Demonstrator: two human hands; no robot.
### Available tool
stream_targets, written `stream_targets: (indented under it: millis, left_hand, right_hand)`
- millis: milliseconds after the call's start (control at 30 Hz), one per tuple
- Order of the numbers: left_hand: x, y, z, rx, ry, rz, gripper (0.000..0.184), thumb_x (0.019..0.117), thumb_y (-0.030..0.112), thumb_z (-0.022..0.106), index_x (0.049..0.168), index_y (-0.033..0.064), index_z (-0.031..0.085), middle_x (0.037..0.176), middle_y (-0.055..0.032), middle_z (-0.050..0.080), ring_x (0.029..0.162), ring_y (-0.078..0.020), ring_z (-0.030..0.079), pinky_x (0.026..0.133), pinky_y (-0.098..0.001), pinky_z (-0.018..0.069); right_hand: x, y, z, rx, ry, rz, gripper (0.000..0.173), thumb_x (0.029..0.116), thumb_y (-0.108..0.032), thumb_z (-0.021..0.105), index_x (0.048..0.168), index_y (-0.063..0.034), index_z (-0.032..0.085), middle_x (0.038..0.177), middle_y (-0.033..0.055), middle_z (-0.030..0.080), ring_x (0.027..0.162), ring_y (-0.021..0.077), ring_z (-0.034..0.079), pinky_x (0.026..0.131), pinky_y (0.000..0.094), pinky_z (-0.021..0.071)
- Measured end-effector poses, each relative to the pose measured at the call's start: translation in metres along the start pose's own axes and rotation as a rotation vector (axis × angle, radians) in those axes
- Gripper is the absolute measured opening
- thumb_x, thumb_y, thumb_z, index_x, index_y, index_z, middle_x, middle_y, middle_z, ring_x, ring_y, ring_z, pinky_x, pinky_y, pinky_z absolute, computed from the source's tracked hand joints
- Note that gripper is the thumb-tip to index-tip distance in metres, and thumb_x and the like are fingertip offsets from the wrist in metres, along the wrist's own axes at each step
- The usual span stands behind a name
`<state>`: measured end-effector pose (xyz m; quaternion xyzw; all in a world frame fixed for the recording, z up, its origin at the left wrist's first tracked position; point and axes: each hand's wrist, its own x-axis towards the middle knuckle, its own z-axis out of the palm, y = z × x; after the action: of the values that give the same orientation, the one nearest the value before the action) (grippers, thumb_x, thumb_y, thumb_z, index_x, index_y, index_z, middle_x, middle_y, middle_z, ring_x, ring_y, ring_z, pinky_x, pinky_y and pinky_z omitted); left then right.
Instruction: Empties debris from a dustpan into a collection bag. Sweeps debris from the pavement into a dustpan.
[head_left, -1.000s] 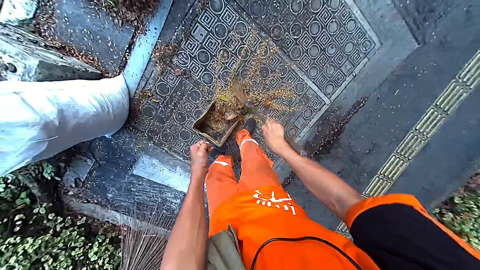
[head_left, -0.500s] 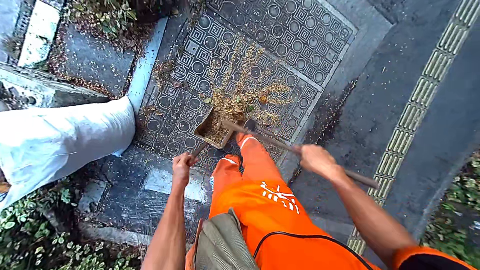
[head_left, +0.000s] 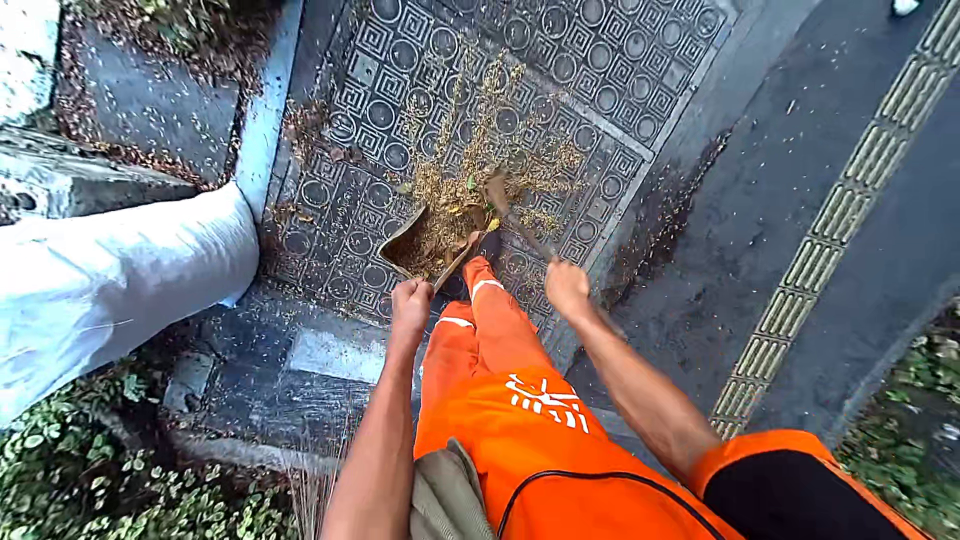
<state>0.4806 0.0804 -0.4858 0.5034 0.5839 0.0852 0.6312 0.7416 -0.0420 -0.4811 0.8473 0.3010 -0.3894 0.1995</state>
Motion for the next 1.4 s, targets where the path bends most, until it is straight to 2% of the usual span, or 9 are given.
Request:
stream_targets:
  millis: [200,333,500,600,767,933,1067,1167,1400]
  left_hand:
    - [0.011,0.013,0.005,0.014,0.003,0.006,0.035,0.0970,0.017,0.048,0.062,0.0134,0.044,0.057,-0.0007,0.045,0.052,-0.0154,0.046,0.056,-0.0392,0.0437]
    - [0.018,0.007,-0.006,-0.073,0.019,-0.009,0.033,0.0960,0.015,0.046,0.063,0.0136,0.047,0.059,0.0014,0.048,0.057,-0.0140,0.051,0.063,-0.0399,0.0506]
    - [0.018,0.004,-0.024,-0.209,0.075,-0.029,0.029,0.0936,0.009,0.043,0.066,0.0157,0.050,0.061,0.0067,0.052,0.059,-0.0084,0.056,0.070,-0.0350,0.0571]
    - [0.017,0.001,-0.031,-0.287,0.116,-0.030,0.028,0.0909,0.006,0.042,0.066,0.0188,0.047,0.060,0.0083,0.050,0.059,-0.0078,0.055,0.071,-0.0344,0.0577]
    - [0.007,-0.016,-0.042,-0.310,0.185,-0.026,0.029,0.0871,0.005,0.044,0.064,0.0215,0.047,0.059,0.0105,0.050,0.059,-0.0058,0.054,0.070,-0.0311,0.0547]
    - [-0.002,-0.038,-0.051,-0.359,0.233,-0.018,0.028,0.0863,0.003,0.043,0.065,0.0207,0.049,0.063,0.0097,0.055,0.064,-0.0073,0.060,0.076,-0.0341,0.0581]
    - [-0.001,-0.043,-0.064,-0.387,0.260,-0.008,0.028,0.0848,0.004,0.044,0.063,0.0207,0.052,0.062,0.0091,0.057,0.063,-0.0079,0.060,0.072,-0.0335,0.0568]
    - [-0.003,-0.046,-0.070,-0.411,0.280,-0.023,0.030,0.0844,0.003,0.044,0.062,0.0218,0.048,0.063,0.0087,0.056,0.064,-0.0087,0.059,0.073,-0.0345,0.0565]
    - [0.015,-0.029,-0.059,-0.395,0.264,-0.017,0.032,0.0834,0.002,0.042,0.060,0.0226,0.045,0.059,0.0083,0.054,0.061,-0.0093,0.058,0.072,-0.0345,0.0571]
  right_hand:
    - [-0.057,-0.004,0.000,-0.165,-0.263,-0.184,0.046,0.1053,-0.013,0.041,0.150,-0.0014,0.045,0.133,0.0306,0.059,0.114,0.0468,0.064,0.092,0.0595,0.0519]
    - [-0.073,0.026,-0.072,-0.189,-0.355,-0.213,0.045,0.0914,-0.012,0.061,0.136,-0.0094,0.061,0.123,0.0267,0.065,0.111,0.0478,0.064,0.087,0.0668,0.0515]
    - [-0.012,0.046,-0.185,-0.158,-0.109,-0.086,0.025,0.0862,-0.013,0.072,0.108,-0.0020,0.071,0.104,0.0298,0.069,0.098,0.0528,0.065,0.075,0.0719,0.0494]
    - [0.059,0.020,-0.216,-0.141,-0.002,0.018,0.026,0.0918,-0.011,0.066,0.112,0.0064,0.067,0.115,0.0340,0.065,0.109,0.0540,0.063,0.082,0.0716,0.0485]
    - [0.121,-0.027,-0.155,-0.090,0.080,0.037,0.030,0.1006,-0.008,0.051,0.118,0.0122,0.063,0.126,0.0333,0.062,0.118,0.0496,0.061,0.089,0.0648,0.0498]
    - [0.054,0.015,-0.108,-0.095,0.060,-0.133,0.017,0.0948,-0.010,0.063,0.104,0.0044,0.066,0.103,0.0308,0.066,0.091,0.0504,0.067,0.067,0.0658,0.0529]
    - [0.057,0.103,-0.169,-0.119,-0.112,0.046,0.028,0.0991,-0.030,0.061,0.113,-0.0077,0.071,0.107,0.0288,0.069,0.101,0.0510,0.066,0.080,0.0739,0.0490]
    - [0.065,0.146,-0.189,-0.098,-0.048,0.232,0.033,0.0966,-0.026,0.065,0.112,0.0026,0.068,0.114,0.0344,0.066,0.109,0.0543,0.062,0.086,0.0748,0.0464]
    - [0.105,0.103,-0.104,0.178,0.043,0.399,0.041,0.0988,-0.023,0.059,0.127,0.0068,0.059,0.128,0.0347,0.060,0.120,0.0519,0.059,0.091,0.0697,0.0478]
